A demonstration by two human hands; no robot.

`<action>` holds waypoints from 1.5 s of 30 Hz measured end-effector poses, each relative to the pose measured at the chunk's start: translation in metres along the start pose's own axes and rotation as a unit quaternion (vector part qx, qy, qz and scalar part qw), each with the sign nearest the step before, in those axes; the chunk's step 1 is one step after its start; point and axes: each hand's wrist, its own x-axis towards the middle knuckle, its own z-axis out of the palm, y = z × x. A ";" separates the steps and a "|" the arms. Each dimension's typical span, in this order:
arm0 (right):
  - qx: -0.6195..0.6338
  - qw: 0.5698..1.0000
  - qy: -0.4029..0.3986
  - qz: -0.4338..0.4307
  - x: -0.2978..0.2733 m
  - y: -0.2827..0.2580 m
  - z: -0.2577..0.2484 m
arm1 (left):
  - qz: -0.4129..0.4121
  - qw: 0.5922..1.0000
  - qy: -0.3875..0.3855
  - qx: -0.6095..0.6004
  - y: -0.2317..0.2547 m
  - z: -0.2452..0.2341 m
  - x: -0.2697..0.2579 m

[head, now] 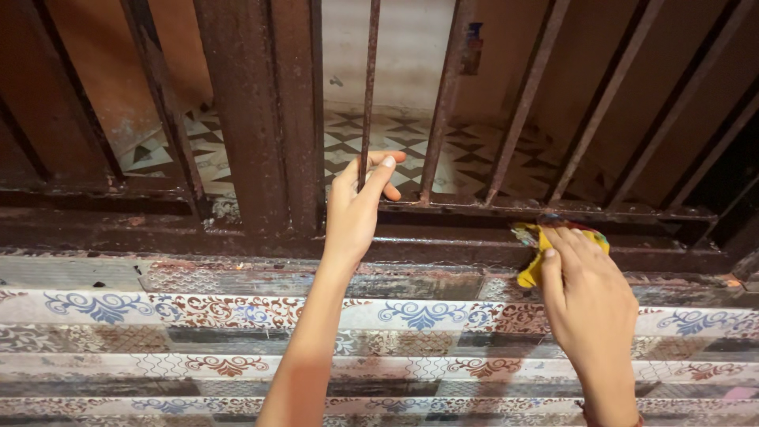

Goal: The person wipes the horizontal and vertical metal bars of a window frame with a yellow cloth.

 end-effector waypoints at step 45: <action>-0.102 0.947 -0.289 0.095 0.029 0.148 0.016 | 0.021 1.000 0.001 0.014 -0.001 0.002 0.000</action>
